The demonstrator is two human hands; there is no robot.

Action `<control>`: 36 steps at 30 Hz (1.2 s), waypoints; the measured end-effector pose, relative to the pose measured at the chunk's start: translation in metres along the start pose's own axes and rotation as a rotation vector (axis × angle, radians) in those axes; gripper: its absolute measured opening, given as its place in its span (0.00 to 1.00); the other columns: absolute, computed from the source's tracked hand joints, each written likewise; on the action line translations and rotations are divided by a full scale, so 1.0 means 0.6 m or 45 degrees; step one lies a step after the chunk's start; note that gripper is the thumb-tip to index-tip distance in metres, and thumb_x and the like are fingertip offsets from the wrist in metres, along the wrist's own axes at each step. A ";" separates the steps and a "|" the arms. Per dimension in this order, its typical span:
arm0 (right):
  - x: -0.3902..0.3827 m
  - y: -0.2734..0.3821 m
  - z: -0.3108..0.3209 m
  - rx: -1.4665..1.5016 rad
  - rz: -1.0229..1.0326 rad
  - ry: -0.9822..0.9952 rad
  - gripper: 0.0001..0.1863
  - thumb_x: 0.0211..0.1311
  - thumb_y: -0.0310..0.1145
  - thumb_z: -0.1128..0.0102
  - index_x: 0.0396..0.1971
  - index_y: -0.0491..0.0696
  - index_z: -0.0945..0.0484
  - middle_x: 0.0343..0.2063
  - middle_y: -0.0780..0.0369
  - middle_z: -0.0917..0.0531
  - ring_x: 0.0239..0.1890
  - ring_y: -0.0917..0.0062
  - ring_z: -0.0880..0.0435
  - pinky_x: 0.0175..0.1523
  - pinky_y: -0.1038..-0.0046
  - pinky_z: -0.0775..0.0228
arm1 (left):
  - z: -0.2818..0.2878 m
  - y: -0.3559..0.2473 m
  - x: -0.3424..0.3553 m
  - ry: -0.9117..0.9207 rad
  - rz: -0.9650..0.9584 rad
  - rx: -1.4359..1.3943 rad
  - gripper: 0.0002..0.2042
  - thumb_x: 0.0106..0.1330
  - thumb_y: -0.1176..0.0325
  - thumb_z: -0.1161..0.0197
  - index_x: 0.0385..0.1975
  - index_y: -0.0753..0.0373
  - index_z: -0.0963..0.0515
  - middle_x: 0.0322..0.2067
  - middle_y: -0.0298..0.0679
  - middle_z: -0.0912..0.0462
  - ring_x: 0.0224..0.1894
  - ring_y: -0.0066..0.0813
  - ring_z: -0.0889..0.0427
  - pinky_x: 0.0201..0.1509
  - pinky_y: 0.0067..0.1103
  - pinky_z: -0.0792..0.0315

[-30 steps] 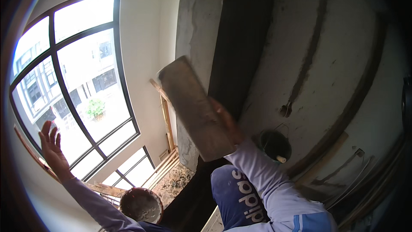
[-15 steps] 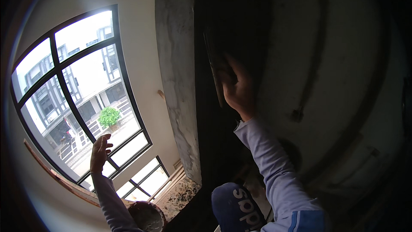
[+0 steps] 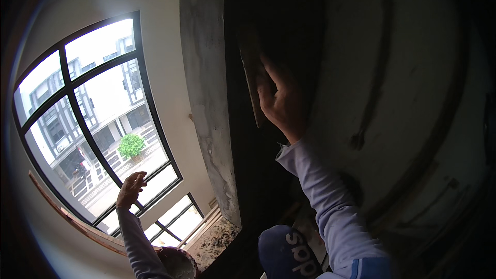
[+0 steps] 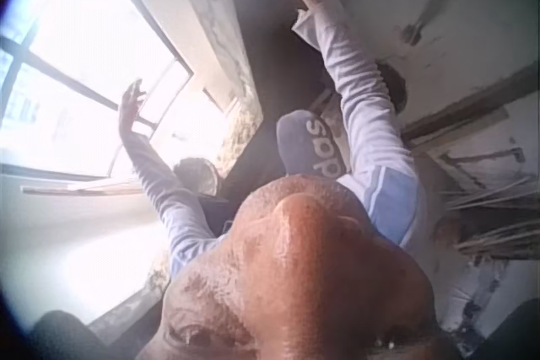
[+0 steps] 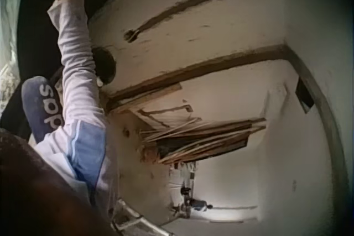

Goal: The person uses a wooden trowel to smooth wet concrete onto the side of a concrete beam, repeatedly dipping the tool into a bucket of mortar.

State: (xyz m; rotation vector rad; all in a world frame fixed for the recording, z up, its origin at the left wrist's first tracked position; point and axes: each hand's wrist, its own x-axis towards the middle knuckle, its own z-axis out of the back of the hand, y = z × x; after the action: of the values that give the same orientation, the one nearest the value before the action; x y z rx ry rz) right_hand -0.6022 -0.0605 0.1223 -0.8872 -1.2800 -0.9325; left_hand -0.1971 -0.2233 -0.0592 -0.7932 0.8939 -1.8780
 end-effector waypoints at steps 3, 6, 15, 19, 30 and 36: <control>0.036 0.012 -0.006 -0.041 -0.036 0.122 0.16 0.51 0.26 0.46 0.43 0.42 0.26 0.33 0.55 0.23 0.37 0.63 0.23 0.41 0.69 0.29 | -0.002 0.001 -0.002 0.059 -0.069 -0.056 0.25 0.65 0.48 0.55 0.49 0.65 0.31 0.45 0.41 0.24 0.41 0.30 0.23 0.41 0.25 0.29; 0.004 0.033 0.017 -0.083 -0.150 0.438 0.14 0.53 0.27 0.47 0.41 0.41 0.25 0.31 0.54 0.22 0.36 0.63 0.23 0.41 0.70 0.29 | 0.007 0.011 -0.007 0.085 -0.022 -0.080 0.24 0.65 0.49 0.55 0.49 0.64 0.31 0.44 0.41 0.24 0.40 0.29 0.23 0.41 0.25 0.29; 0.092 -0.048 -0.016 0.225 -0.090 0.049 0.17 0.57 0.28 0.49 0.47 0.40 0.29 0.41 0.56 0.22 0.44 0.70 0.23 0.50 0.73 0.33 | 0.028 0.071 -0.008 0.037 -0.041 -0.138 0.20 0.65 0.53 0.50 0.47 0.63 0.29 0.38 0.39 0.22 0.37 0.26 0.22 0.37 0.22 0.29; 0.181 -0.051 -0.067 0.008 0.222 -0.118 0.15 0.54 0.30 0.48 0.42 0.41 0.26 0.39 0.52 0.22 0.42 0.61 0.23 0.47 0.69 0.31 | 0.031 0.060 -0.012 0.062 -0.088 -0.135 0.19 0.65 0.55 0.50 0.47 0.63 0.29 0.37 0.38 0.21 0.37 0.26 0.22 0.36 0.21 0.29; 0.019 0.012 -0.004 0.044 -0.083 0.099 0.18 0.53 0.29 0.48 0.45 0.40 0.27 0.40 0.51 0.22 0.46 0.62 0.24 0.51 0.71 0.33 | 0.033 0.070 -0.019 0.051 -0.011 -0.090 0.18 0.65 0.56 0.50 0.46 0.63 0.29 0.35 0.39 0.21 0.35 0.25 0.22 0.36 0.21 0.29; 0.268 -0.043 -0.058 -0.047 0.042 0.009 0.20 0.54 0.32 0.49 0.48 0.41 0.29 0.43 0.53 0.22 0.49 0.70 0.25 0.53 0.76 0.35 | 0.023 0.068 -0.012 0.112 -0.014 -0.057 0.17 0.65 0.57 0.49 0.46 0.63 0.29 0.31 0.35 0.22 0.34 0.21 0.23 0.34 0.20 0.30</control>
State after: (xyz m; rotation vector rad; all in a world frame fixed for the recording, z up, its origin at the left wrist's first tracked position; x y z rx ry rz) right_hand -0.6041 -0.1138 0.2799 -0.9303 -1.2421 -0.9348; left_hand -0.1650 -0.2347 -0.0868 -0.7483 0.9909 -1.9208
